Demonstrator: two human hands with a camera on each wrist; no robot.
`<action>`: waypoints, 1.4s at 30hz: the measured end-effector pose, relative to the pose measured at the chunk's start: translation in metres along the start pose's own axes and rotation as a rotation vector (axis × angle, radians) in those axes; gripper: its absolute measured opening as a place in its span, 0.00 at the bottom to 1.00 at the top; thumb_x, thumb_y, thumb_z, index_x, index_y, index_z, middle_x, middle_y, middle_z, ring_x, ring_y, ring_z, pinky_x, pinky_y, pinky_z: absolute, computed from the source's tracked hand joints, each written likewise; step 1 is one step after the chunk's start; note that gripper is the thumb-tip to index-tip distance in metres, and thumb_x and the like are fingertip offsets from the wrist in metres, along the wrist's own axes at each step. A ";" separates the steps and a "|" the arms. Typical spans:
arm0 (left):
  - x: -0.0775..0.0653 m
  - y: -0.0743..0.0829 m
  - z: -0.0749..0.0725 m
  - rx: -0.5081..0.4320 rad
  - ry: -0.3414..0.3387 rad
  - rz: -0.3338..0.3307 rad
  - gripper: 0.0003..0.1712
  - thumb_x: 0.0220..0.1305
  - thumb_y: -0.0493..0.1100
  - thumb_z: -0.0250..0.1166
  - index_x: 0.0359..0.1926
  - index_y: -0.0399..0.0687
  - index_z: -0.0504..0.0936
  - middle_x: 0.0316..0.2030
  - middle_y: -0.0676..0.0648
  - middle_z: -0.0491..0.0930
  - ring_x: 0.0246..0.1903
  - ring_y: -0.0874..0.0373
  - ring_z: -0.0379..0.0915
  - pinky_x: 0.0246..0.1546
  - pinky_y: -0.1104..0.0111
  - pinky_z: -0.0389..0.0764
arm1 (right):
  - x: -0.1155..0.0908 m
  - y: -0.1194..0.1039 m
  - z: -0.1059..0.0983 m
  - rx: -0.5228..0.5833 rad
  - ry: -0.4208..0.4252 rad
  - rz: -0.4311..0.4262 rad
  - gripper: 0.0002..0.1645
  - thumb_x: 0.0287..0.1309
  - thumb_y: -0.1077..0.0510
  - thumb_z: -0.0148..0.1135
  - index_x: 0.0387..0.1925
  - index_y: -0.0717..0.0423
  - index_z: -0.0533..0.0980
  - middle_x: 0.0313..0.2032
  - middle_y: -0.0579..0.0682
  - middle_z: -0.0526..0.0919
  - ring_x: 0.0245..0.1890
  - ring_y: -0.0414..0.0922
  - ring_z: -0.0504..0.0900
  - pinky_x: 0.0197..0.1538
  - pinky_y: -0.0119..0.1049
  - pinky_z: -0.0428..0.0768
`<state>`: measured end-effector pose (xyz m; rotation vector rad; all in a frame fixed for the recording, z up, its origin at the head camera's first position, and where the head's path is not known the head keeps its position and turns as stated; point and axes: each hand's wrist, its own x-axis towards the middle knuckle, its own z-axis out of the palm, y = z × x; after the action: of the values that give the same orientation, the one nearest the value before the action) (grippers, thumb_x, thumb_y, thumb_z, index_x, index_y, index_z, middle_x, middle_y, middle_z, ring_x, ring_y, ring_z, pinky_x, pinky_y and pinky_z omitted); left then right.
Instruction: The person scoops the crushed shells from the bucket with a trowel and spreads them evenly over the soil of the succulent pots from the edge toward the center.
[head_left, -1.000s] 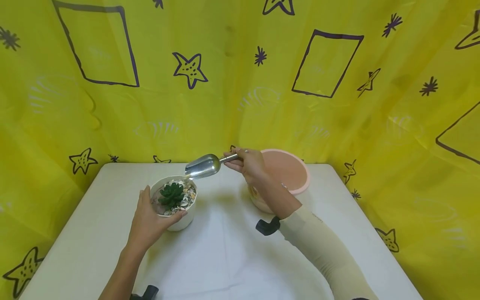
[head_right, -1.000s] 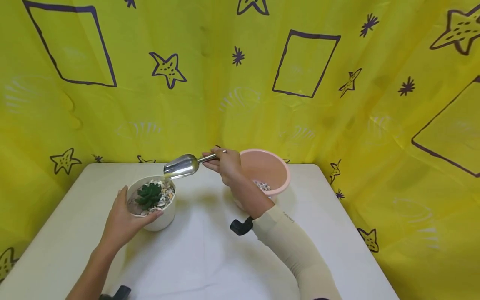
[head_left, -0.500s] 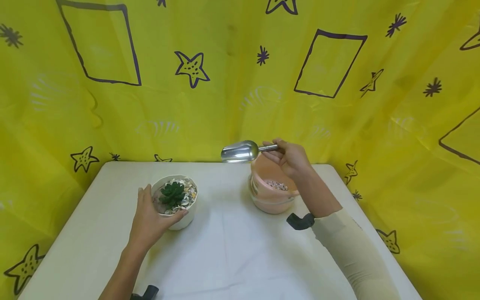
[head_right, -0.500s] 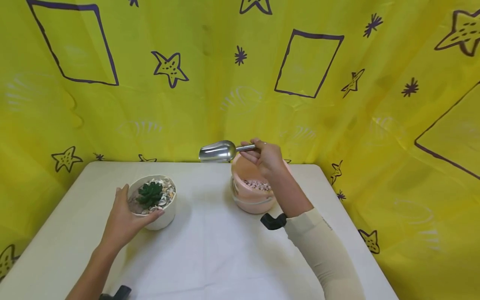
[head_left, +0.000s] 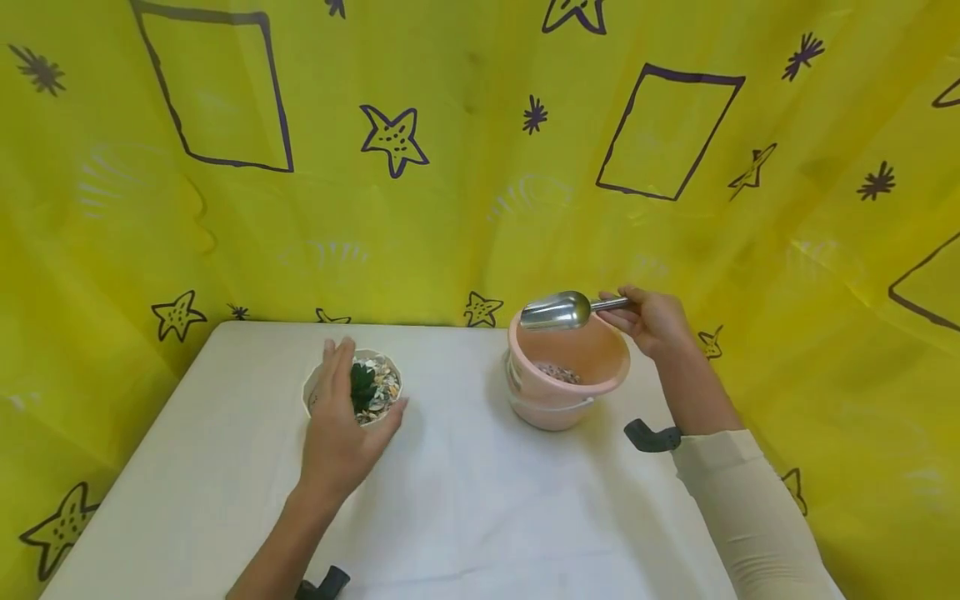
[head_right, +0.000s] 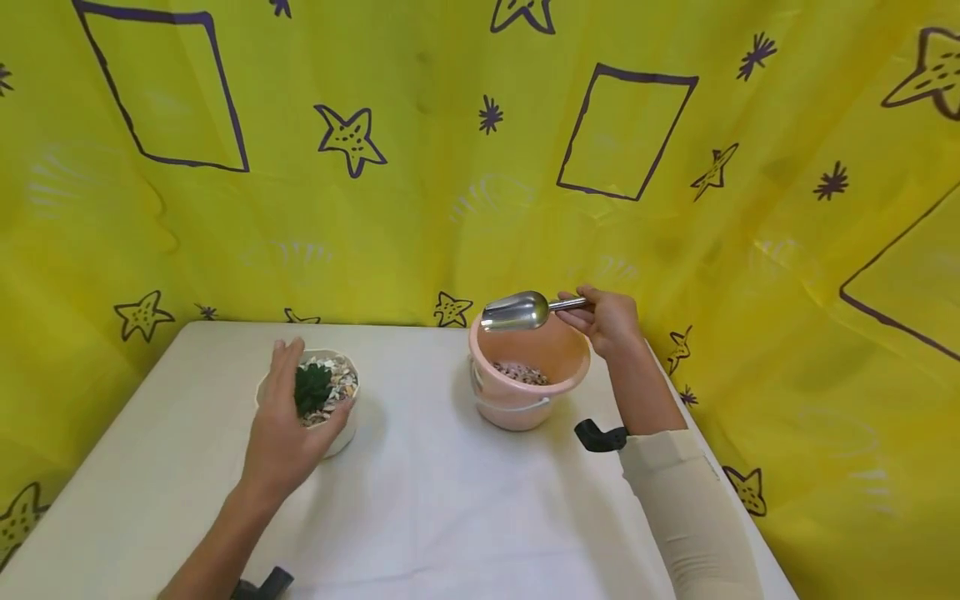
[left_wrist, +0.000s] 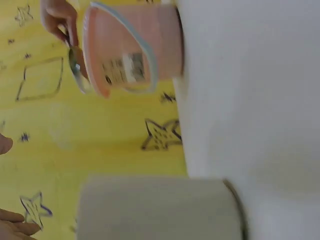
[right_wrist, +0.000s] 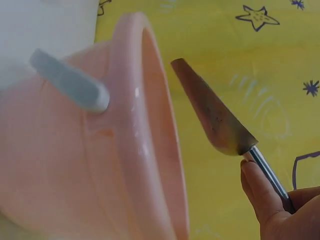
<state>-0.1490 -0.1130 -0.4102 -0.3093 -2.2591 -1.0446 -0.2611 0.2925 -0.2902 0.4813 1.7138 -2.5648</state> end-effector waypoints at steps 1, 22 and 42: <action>0.001 0.007 0.003 -0.027 -0.006 0.026 0.61 0.54 0.43 0.83 0.80 0.33 0.57 0.79 0.35 0.56 0.81 0.40 0.44 0.67 0.37 0.67 | 0.001 0.001 -0.002 -0.022 0.010 -0.007 0.08 0.81 0.64 0.51 0.53 0.64 0.70 0.34 0.55 0.88 0.34 0.48 0.92 0.49 0.44 0.85; 0.031 0.068 0.123 -0.208 -0.418 -0.052 0.59 0.66 0.58 0.73 0.82 0.35 0.51 0.82 0.37 0.50 0.81 0.43 0.43 0.72 0.45 0.64 | 0.027 0.037 0.012 -0.623 -0.057 -0.272 0.23 0.83 0.61 0.45 0.57 0.83 0.70 0.46 0.68 0.86 0.33 0.38 0.89 0.48 0.36 0.87; 0.042 0.066 0.170 -0.131 -0.481 -0.079 0.64 0.65 0.66 0.71 0.84 0.38 0.47 0.82 0.36 0.49 0.82 0.43 0.39 0.72 0.49 0.65 | 0.053 0.045 0.034 -1.241 -0.312 -0.615 0.12 0.81 0.64 0.50 0.44 0.68 0.78 0.39 0.63 0.86 0.42 0.59 0.87 0.50 0.51 0.87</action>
<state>-0.2278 0.0560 -0.4279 -0.5832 -2.6457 -1.2693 -0.3110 0.2521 -0.3332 -0.5259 3.0235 -1.0944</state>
